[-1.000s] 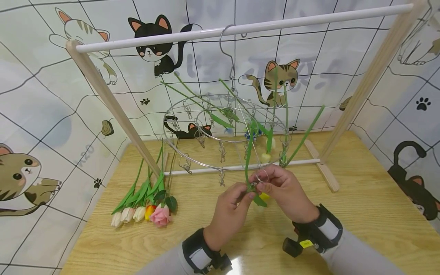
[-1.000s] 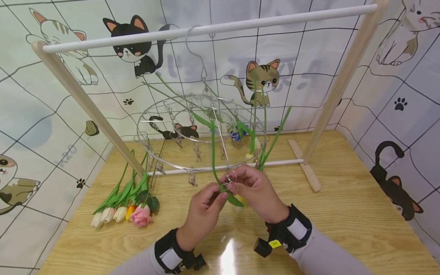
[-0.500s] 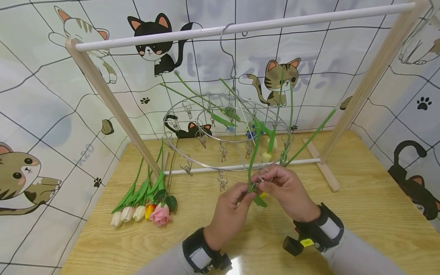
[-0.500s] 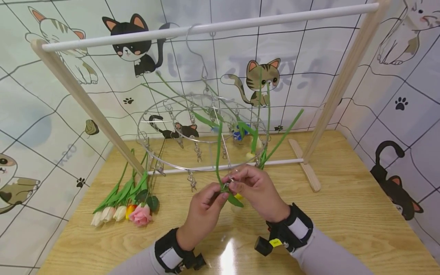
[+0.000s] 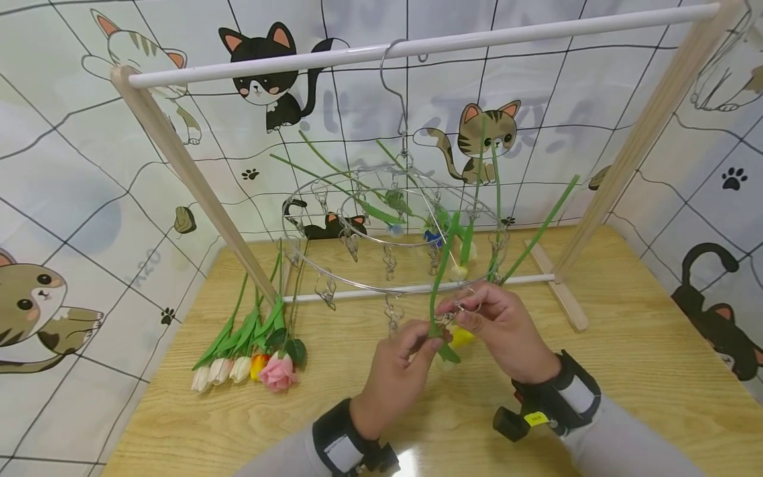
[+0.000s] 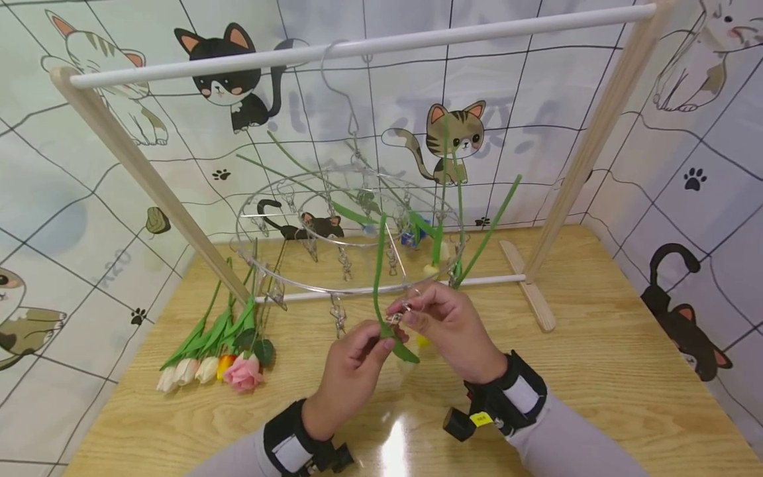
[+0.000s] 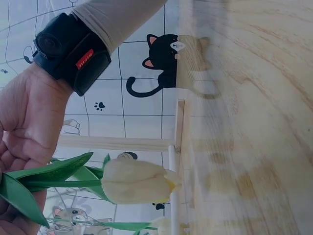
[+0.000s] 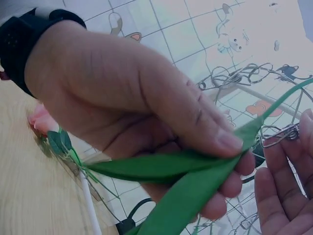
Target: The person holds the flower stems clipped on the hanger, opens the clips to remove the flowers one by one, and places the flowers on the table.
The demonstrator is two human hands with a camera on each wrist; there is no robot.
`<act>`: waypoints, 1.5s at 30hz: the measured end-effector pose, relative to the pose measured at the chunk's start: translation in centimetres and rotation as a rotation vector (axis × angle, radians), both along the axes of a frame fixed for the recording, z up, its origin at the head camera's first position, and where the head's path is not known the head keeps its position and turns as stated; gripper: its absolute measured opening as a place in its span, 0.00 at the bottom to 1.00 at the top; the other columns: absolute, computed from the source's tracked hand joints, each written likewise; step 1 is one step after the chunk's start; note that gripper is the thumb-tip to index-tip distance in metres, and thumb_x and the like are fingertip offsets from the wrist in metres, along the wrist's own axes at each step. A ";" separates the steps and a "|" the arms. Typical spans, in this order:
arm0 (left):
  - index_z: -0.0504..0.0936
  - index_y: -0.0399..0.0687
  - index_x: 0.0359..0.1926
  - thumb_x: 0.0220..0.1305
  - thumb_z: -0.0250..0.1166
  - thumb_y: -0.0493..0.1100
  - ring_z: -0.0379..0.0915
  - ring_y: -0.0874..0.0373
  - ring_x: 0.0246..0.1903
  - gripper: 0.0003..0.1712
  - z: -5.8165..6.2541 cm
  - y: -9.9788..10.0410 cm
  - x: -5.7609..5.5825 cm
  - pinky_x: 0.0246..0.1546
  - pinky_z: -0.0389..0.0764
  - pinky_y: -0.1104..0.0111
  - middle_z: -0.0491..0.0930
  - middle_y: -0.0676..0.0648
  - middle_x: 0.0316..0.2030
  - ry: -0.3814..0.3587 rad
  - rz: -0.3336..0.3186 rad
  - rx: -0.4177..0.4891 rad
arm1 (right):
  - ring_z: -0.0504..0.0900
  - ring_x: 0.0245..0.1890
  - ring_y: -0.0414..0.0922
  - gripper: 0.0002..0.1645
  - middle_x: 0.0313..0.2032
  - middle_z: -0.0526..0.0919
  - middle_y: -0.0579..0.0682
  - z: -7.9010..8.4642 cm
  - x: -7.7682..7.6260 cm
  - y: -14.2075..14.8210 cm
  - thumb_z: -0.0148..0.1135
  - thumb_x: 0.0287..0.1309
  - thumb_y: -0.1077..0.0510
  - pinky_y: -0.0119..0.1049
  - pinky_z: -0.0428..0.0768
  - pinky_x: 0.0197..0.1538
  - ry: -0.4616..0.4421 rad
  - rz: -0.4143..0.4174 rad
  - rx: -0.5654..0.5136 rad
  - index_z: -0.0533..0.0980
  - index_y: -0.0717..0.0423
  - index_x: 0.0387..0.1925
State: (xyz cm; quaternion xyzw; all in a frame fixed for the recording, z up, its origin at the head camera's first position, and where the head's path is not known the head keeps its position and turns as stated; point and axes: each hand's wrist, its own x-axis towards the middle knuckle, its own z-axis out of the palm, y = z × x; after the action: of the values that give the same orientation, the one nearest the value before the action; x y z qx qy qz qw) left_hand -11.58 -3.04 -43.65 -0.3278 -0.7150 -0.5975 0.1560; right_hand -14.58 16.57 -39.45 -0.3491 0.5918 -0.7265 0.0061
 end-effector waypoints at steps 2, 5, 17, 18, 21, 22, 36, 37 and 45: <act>0.80 0.38 0.49 0.74 0.60 0.32 0.87 0.49 0.48 0.07 0.0 0.0 0.0 0.51 0.89 0.65 0.87 0.40 0.45 0.034 -0.006 0.002 | 0.84 0.54 0.38 0.11 0.50 0.86 0.40 0.1 0.0 0.0 0.54 0.75 0.69 0.30 0.83 0.54 0.003 -0.013 0.014 0.76 0.49 0.44; 0.80 0.37 0.50 0.73 0.60 0.29 0.87 0.49 0.46 0.08 0.0 0.2 0.1 0.51 0.89 0.64 0.86 0.40 0.45 0.093 -0.015 0.003 | 0.83 0.53 0.38 0.12 0.50 0.85 0.40 0.3 0.1 0.0 0.52 0.76 0.69 0.29 0.81 0.53 -0.015 -0.040 0.043 0.75 0.50 0.47; 0.81 0.38 0.49 0.71 0.61 0.27 0.86 0.53 0.44 0.09 0.8 0.4 1.0 0.48 0.88 0.68 0.86 0.40 0.44 0.193 -0.044 -0.017 | 0.85 0.53 0.42 0.11 0.49 0.87 0.43 0.4 0.0 -0.1 0.52 0.76 0.68 0.32 0.84 0.51 -0.048 -0.033 0.057 0.76 0.52 0.49; 0.81 0.37 0.49 0.71 0.61 0.27 0.86 0.53 0.44 0.09 0.9 0.5 1.1 0.48 0.88 0.68 0.87 0.40 0.44 0.207 -0.042 -0.016 | 0.84 0.53 0.42 0.12 0.49 0.86 0.43 0.3 0.0 -0.1 0.52 0.76 0.69 0.32 0.84 0.53 -0.049 -0.032 0.058 0.76 0.52 0.50; 0.82 0.37 0.47 0.69 0.63 0.26 0.86 0.52 0.46 0.09 1.5 0.4 1.6 0.50 0.88 0.66 0.88 0.39 0.44 0.252 -0.028 -0.011 | 0.84 0.54 0.42 0.12 0.50 0.86 0.42 0.3 0.0 -0.1 0.53 0.76 0.68 0.32 0.82 0.58 -0.063 -0.035 0.066 0.76 0.52 0.52; 0.82 0.36 0.47 0.68 0.63 0.26 0.87 0.51 0.46 0.09 1.7 0.3 1.7 0.51 0.88 0.64 0.88 0.39 0.44 0.268 -0.025 -0.006 | 0.84 0.54 0.41 0.12 0.49 0.87 0.42 0.3 0.0 -0.1 0.53 0.76 0.68 0.32 0.82 0.59 -0.067 -0.040 0.071 0.76 0.52 0.52; 0.81 0.30 0.52 0.73 0.62 0.31 0.85 0.53 0.51 0.11 1.9 -5.0 1.8 0.58 0.84 0.66 0.87 0.36 0.45 0.367 0.122 0.113 | 0.85 0.52 0.39 0.12 0.49 0.86 0.42 0.0 -0.2 -0.3 0.53 0.75 0.70 0.32 0.83 0.59 -0.062 -0.039 0.070 0.76 0.53 0.50; 0.81 0.29 0.52 0.73 0.62 0.31 0.85 0.54 0.51 0.11 1.9 -5.6 1.7 0.58 0.84 0.67 0.87 0.36 0.45 0.365 0.139 0.133 | 0.85 0.52 0.39 0.12 0.49 0.86 0.42 0.0 -0.3 -0.3 0.53 0.75 0.70 0.32 0.83 0.59 -0.063 -0.037 0.071 0.76 0.53 0.50; 0.77 0.19 0.50 0.71 0.57 0.22 0.81 0.59 0.53 0.10 2.0 -9.9 1.1 0.48 0.82 0.78 0.83 0.47 0.51 0.235 0.198 0.258 | 0.85 0.52 0.38 0.12 0.48 0.85 0.42 -0.1 -0.3 -0.3 0.54 0.75 0.70 0.32 0.84 0.59 -0.068 -0.030 0.073 0.76 0.53 0.51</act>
State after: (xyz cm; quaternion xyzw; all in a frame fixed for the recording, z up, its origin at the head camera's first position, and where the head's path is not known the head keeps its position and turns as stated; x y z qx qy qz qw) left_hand -10.44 -12.91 -41.61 -0.3004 -0.6382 -0.6236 0.3371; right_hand -14.90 16.27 -39.57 -0.3147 0.6227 -0.7159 0.0281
